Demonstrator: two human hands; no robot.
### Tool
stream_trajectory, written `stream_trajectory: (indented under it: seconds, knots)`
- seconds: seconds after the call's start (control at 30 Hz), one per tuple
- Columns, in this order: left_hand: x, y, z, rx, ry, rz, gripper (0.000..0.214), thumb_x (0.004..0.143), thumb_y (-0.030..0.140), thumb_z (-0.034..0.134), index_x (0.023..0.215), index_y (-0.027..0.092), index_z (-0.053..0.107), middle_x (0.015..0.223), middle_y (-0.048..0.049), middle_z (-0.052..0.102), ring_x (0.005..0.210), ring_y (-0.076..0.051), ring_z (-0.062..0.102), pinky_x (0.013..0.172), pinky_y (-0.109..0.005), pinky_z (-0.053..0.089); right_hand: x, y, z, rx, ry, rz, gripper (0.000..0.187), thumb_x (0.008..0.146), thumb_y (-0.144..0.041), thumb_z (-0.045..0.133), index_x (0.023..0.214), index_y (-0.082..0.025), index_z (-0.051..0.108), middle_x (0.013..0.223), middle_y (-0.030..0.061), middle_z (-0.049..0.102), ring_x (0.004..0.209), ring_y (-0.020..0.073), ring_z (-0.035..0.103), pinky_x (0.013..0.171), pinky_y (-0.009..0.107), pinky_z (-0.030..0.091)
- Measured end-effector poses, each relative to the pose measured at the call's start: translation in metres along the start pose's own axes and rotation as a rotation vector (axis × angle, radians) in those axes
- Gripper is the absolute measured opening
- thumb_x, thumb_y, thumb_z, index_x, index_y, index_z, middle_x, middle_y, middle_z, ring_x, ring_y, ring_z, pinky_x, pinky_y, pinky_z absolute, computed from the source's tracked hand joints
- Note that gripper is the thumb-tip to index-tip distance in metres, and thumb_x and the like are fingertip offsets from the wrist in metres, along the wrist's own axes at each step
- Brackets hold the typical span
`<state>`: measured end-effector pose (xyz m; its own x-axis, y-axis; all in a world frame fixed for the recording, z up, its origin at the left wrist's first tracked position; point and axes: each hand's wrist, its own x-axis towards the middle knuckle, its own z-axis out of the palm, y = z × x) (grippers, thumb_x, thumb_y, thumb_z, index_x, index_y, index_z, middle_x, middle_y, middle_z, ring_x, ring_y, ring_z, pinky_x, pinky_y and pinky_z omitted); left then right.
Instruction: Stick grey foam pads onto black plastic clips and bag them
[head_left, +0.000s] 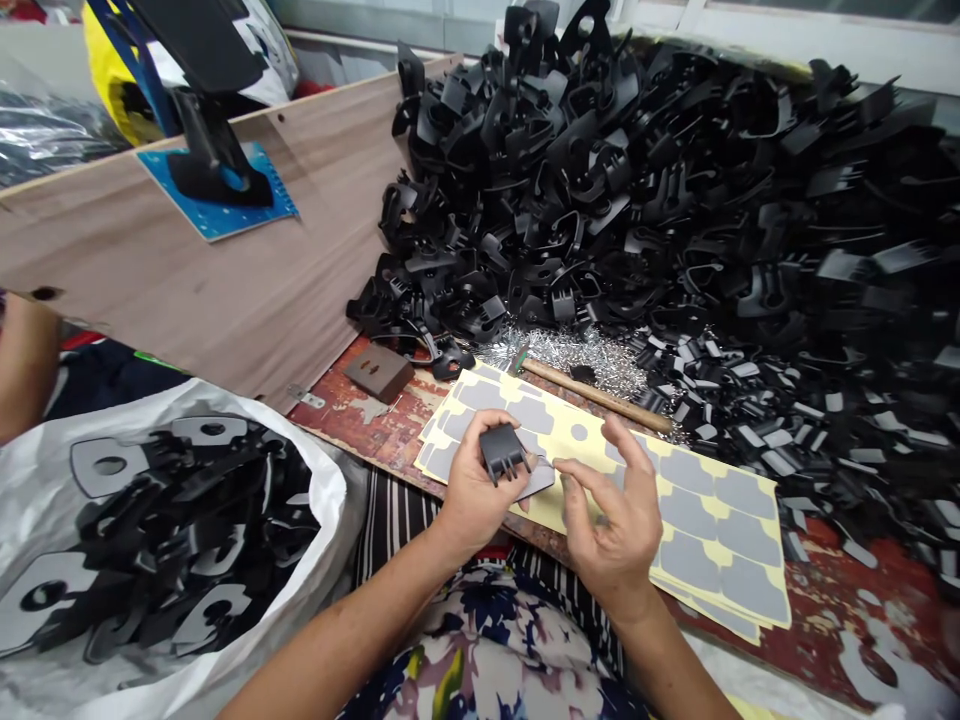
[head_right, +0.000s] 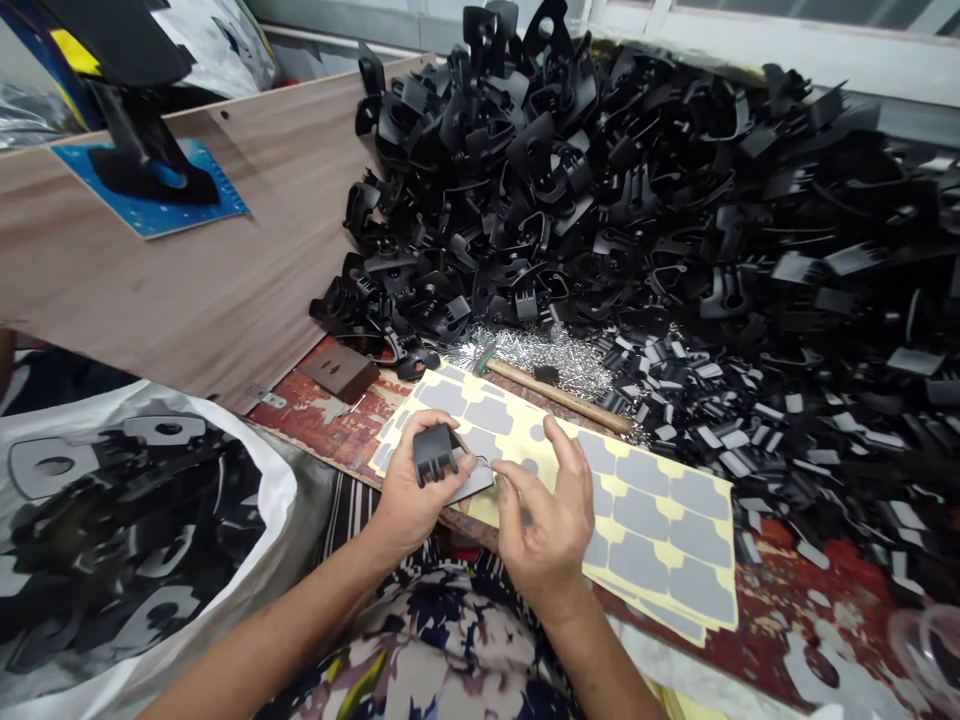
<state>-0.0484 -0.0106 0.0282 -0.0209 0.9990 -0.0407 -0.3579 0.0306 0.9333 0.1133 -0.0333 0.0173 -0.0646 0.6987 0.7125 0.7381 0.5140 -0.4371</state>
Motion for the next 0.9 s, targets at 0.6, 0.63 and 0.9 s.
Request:
stream_trajectory:
  seconds: [0.6,0.63,0.9]
  knots:
    - [-0.004,-0.024,-0.015,-0.165,-0.136,-0.123,0.046,0.081,0.043,0.084,0.111,0.026,0.052,0.084,0.0029,0.053,0.055,-0.01,0.049,0.04,-0.021,0.051,0.01,0.004,0.011,0.615,-0.412,0.595,0.02,0.096,-0.033,0.063,0.081,-0.022,0.058,0.077,-0.0021,0.058,0.075,0.0153,0.056,0.072,0.026,0.044]
    - [-0.004,-0.026,-0.017,-0.138,-0.154,-0.108,0.046,0.081,0.043,0.084,0.111,0.026,0.053,0.083,0.0031,0.052,0.055,-0.009,0.048,0.041,-0.02,0.05,0.01,0.004,0.012,0.624,-0.419,0.612,0.02,0.094,-0.032,0.065,0.079,-0.022,0.057,0.076,-0.0021,0.058,0.075,0.0152,0.055,0.072,0.026,0.043]
    - [-0.002,-0.027,-0.02,-0.04,-0.154,-0.059,0.039,0.081,0.034,0.086,0.106,0.023,0.057,0.084,0.0016,0.057,0.065,-0.009,0.052,0.058,-0.02,0.044,0.009,0.006,0.008,1.052,-0.544,0.922,0.035,0.089,-0.05,0.077,0.081,-0.021,0.059,0.074,-0.0021,0.058,0.066,0.0135,0.051,0.064,0.025,0.042]
